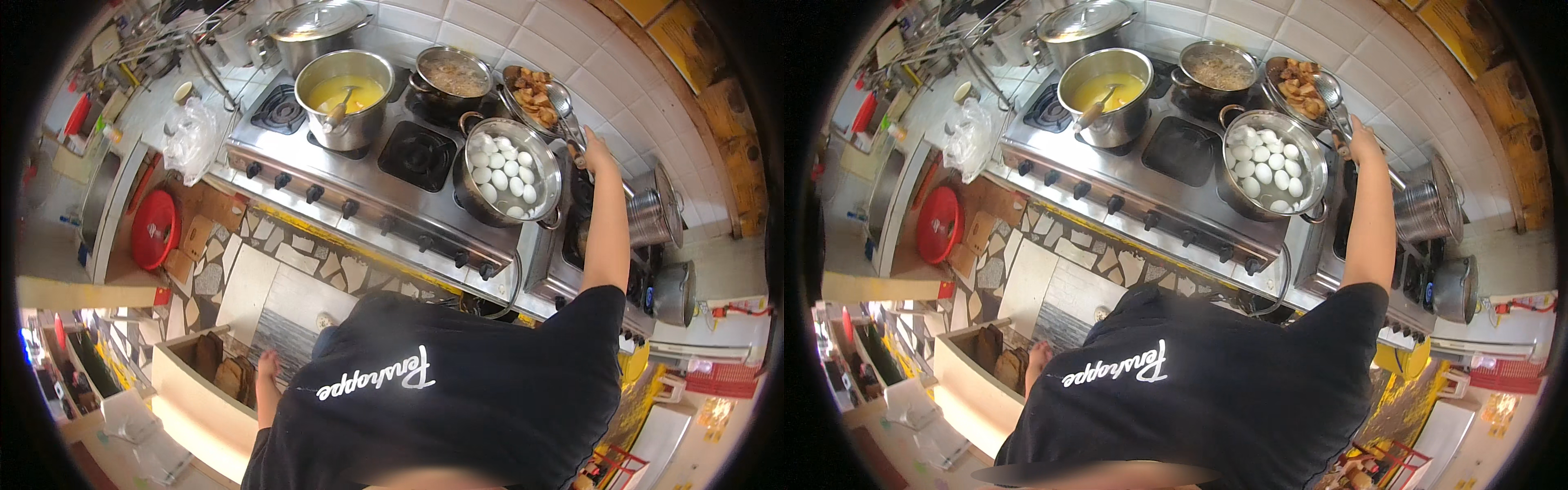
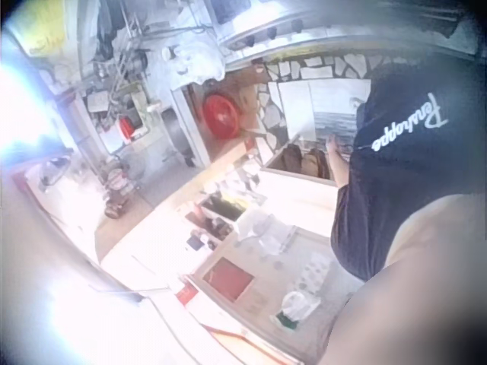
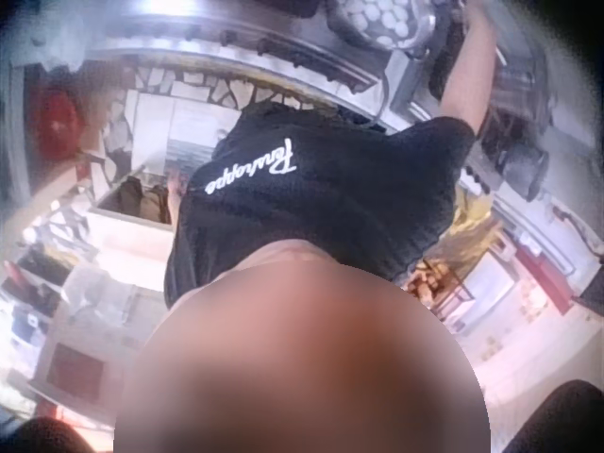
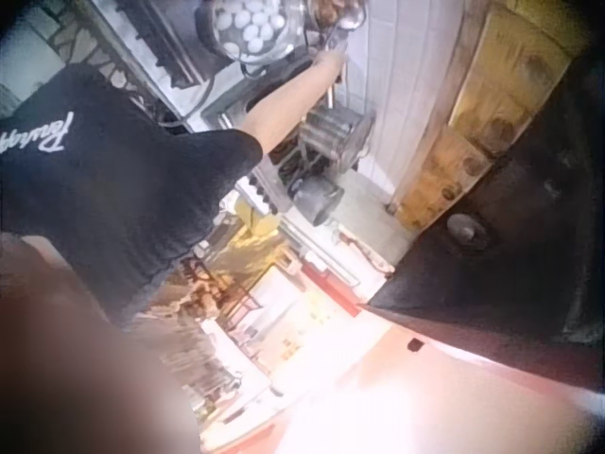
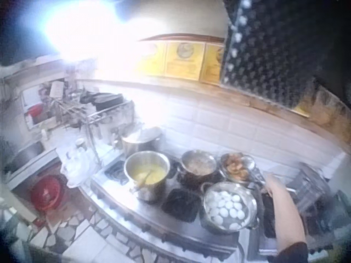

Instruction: The person retrieves cooked food from a pot on the stove and places it into a plastic bag. They then seal the bag and wash their hands in the sink.

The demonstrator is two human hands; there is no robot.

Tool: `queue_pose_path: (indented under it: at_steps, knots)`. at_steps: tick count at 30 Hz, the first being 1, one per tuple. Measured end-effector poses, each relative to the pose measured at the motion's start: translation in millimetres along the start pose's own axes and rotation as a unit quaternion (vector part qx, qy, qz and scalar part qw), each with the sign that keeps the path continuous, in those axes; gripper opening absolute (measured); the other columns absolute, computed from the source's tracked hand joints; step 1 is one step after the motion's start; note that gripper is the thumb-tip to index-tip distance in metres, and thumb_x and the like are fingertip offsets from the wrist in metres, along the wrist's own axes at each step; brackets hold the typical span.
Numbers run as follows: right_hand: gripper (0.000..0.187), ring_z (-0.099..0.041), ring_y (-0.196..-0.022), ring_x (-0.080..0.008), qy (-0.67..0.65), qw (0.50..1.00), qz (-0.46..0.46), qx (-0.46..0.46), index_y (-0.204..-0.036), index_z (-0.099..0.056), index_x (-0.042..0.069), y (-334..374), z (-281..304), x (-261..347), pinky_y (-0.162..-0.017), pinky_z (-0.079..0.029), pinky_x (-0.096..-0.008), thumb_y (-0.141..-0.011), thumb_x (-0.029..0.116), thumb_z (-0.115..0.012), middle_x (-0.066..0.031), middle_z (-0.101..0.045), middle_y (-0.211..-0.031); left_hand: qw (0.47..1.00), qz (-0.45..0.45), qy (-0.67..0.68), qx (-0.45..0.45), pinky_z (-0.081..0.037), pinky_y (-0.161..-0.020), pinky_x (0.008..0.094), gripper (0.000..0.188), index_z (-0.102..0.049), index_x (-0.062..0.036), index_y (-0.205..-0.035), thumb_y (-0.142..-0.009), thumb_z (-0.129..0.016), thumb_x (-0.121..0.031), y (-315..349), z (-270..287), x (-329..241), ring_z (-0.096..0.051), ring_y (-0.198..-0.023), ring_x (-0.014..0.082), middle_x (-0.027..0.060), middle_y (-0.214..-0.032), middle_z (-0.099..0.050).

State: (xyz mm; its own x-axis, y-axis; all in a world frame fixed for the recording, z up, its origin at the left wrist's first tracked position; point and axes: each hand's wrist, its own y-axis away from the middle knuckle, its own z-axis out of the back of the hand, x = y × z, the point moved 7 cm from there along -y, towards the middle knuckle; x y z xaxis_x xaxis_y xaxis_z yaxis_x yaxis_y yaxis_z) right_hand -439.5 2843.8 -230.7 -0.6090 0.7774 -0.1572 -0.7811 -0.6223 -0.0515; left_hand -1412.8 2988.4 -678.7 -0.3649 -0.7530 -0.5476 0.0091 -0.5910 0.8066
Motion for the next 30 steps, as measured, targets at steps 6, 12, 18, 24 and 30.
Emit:
queue_pose_path:
  at_steps: [6,12,18,24,30]
  knots:
    - [0.083,-0.055,-0.108,-0.0358,-0.237,0.966,0.072,-0.073,-0.140,-0.031,0.009,-7,-18,-2,-0.088,-0.047,-0.0387,-0.069,0.008,-0.075,-0.0251,-0.051,-0.122,1.000,0.004,0.022,-0.015,-0.037,-0.042,0.0248,0.026,-0.055,-0.0062,-0.113,-0.089,-0.051,-0.014,16,-14,9,-0.048,-0.055,0.0106,0.0004,-0.071,-0.052]
    - [0.068,-0.062,-0.086,-0.0380,-0.320,0.924,0.013,-0.210,-0.129,-0.046,0.005,14,-6,-9,-0.076,-0.049,-0.0420,-0.072,0.030,-0.075,-0.0233,-0.063,-0.092,0.995,0.086,-0.011,0.052,-0.043,-0.048,0.0305,0.029,-0.054,-0.0074,-0.116,-0.090,-0.051,-0.020,41,-12,76,-0.052,-0.061,0.0145,0.0021,-0.079,-0.056]
    - [0.068,-0.062,-0.086,-0.0341,-0.133,0.971,-0.004,-0.199,-0.131,-0.047,0.009,-14,-40,-25,-0.076,-0.048,-0.0402,-0.071,0.024,-0.075,-0.0205,-0.064,-0.094,0.989,0.125,-0.074,0.026,-0.044,-0.049,0.0301,0.029,-0.055,-0.0072,-0.116,-0.090,-0.052,-0.019,51,-1,94,-0.052,-0.062,0.0141,0.0024,-0.081,-0.056]
    - [0.075,-0.051,-0.114,-0.0353,-0.159,0.975,0.111,-0.107,-0.136,-0.041,0.013,-14,-28,-13,-0.096,-0.040,-0.0383,-0.068,0.013,-0.073,-0.0217,-0.054,-0.122,0.998,0.053,-0.042,0.009,-0.044,-0.051,0.0296,0.029,-0.055,-0.0082,-0.116,-0.089,-0.052,-0.019,37,-15,60,-0.053,-0.065,0.0138,0.0024,-0.084,-0.057]
    - [0.044,-0.058,-0.095,-0.0217,-0.360,0.921,0.065,-0.132,-0.119,-0.055,0.007,140,86,43,-0.080,-0.046,-0.0315,-0.077,0.010,-0.066,-0.0121,-0.059,-0.108,0.999,0.042,0.011,-0.015,-0.043,-0.053,0.0284,0.032,-0.054,-0.0112,-0.119,-0.088,-0.051,-0.018,9,-27,70,-0.057,-0.073,0.0147,0.0025,-0.096,-0.061]
